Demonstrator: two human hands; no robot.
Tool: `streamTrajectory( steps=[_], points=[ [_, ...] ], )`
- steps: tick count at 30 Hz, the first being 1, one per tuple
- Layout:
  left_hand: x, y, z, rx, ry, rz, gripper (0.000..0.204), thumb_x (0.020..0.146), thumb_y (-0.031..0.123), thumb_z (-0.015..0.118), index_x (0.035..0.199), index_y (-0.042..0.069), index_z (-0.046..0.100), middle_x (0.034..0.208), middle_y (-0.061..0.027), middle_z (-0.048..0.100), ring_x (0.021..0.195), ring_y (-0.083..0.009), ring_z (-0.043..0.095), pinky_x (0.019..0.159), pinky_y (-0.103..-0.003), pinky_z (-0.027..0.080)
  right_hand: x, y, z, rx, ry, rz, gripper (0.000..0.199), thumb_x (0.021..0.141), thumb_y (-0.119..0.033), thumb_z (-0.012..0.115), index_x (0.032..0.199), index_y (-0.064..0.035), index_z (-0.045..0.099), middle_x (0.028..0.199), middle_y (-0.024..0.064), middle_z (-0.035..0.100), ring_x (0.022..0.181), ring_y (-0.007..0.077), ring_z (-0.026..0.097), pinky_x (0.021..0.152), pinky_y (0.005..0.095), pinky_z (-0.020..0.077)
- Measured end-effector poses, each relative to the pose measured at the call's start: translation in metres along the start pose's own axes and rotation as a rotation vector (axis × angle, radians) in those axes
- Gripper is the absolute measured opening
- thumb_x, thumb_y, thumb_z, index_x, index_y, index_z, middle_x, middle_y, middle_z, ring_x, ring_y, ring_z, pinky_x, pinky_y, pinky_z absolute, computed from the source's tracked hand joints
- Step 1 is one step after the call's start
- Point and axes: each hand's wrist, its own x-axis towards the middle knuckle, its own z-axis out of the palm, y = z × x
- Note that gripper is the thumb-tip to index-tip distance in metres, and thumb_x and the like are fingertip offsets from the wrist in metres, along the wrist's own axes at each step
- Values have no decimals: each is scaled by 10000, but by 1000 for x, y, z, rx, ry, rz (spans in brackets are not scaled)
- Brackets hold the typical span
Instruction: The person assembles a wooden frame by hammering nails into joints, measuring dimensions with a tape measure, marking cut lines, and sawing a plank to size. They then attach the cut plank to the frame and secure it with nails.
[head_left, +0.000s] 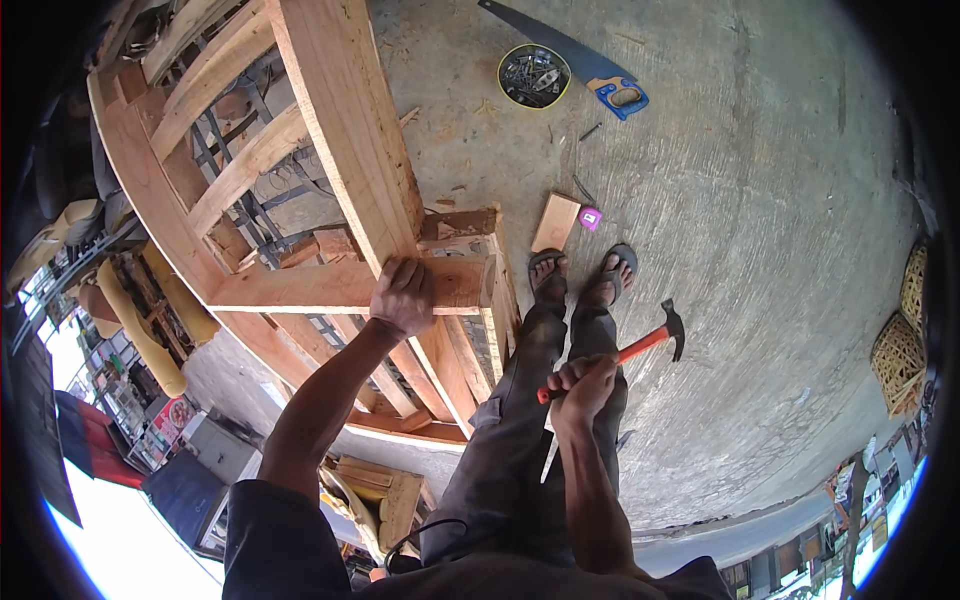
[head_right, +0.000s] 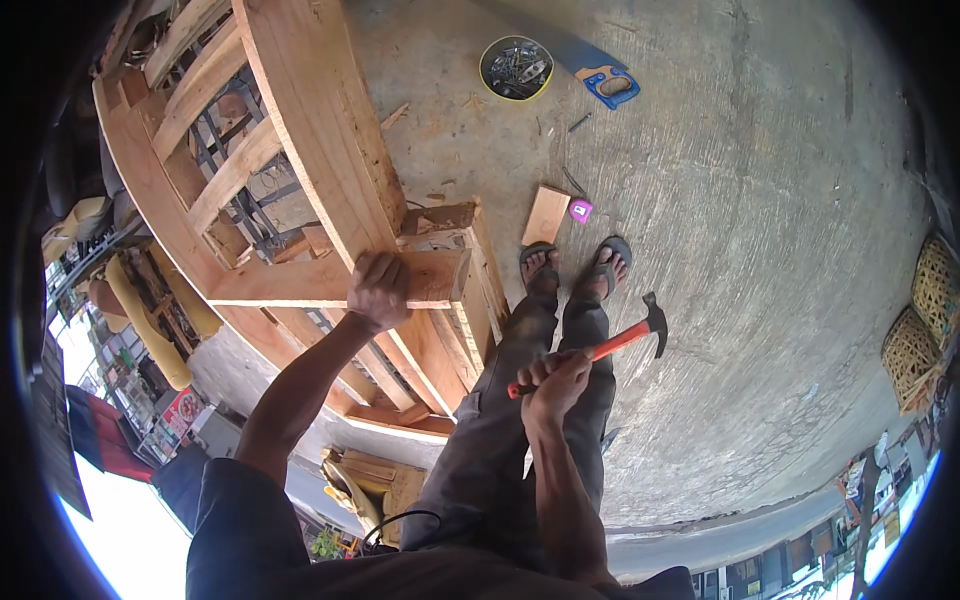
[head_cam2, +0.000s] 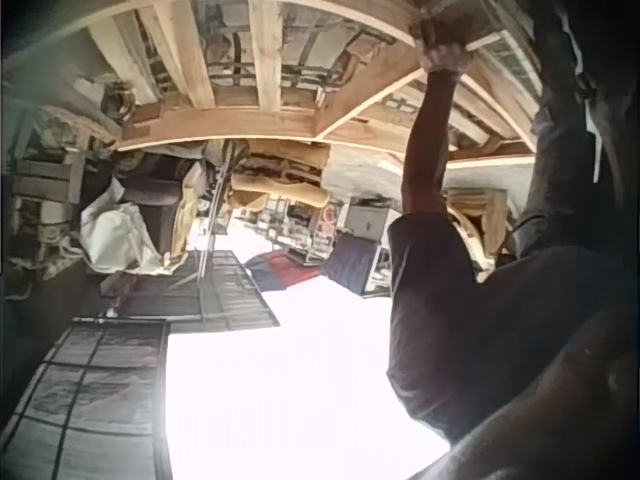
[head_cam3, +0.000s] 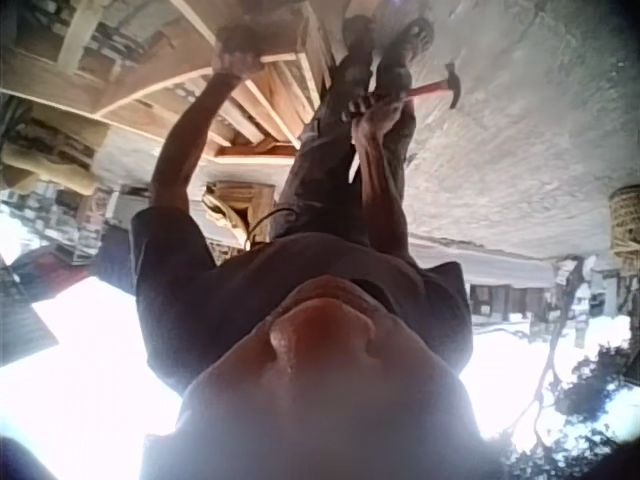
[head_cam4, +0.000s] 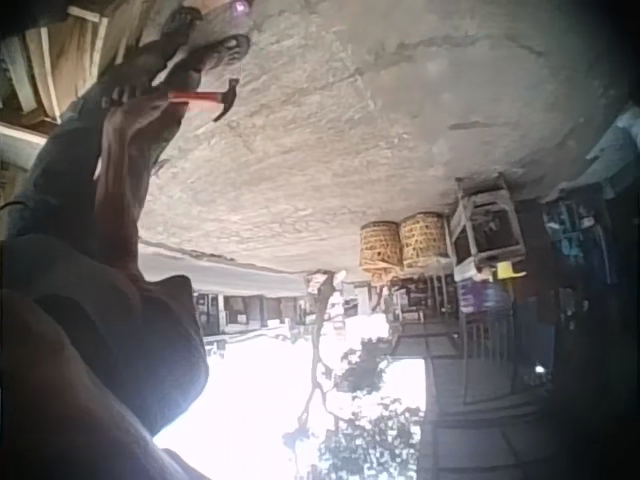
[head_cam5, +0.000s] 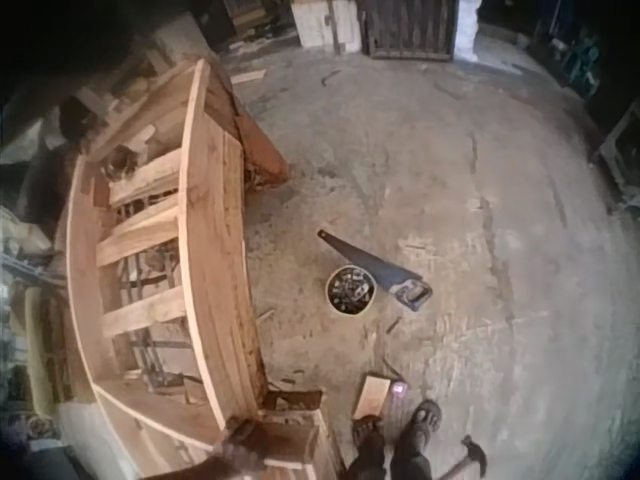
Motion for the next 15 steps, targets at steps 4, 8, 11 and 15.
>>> streamTrajectory(
  steps=[4, 8, 11, 15],
  points=[
    [23, -12, 1, -4, 10, -7, 207, 679, 213, 572, 791, 53, 643, 819, -83, 638, 912, -225, 605, 963, -404, 391, 8, -19, -11, -302, -300, 290, 357, 1026, -459, 412, 843, -152, 409, 538, -46, 340, 363, 92, 323, 337, 281, 300],
    [-4, 4, -3, -19, 19, -6, 258, 670, 236, 561, 800, 32, 651, 849, -125, 641, 942, -254, 596, 1012, -421, 380, -15, -20, -36, -376, -227, 352, 341, 1031, -463, 410, 899, -149, 433, 535, -39, 353, 361, 105, 351, 332, 298, 321],
    [10, -10, 2, 10, 47, 15, 237, 677, 230, 552, 775, 32, 640, 845, -122, 647, 925, -251, 602, 1015, -412, 378, -9, -24, -20, -566, -289, 374, 353, 1024, -470, 414, 861, -157, 419, 536, -45, 341, 354, 97, 322, 335, 294, 308],
    [15, -13, 0, -5, -20, -28, 232, 690, 241, 554, 768, 36, 629, 850, -117, 646, 946, -237, 597, 1028, -402, 365, -25, -9, 8, -733, -297, 421, 353, 1019, -460, 415, 837, -157, 414, 536, -49, 326, 349, 91, 305, 335, 291, 299]
  ],
)
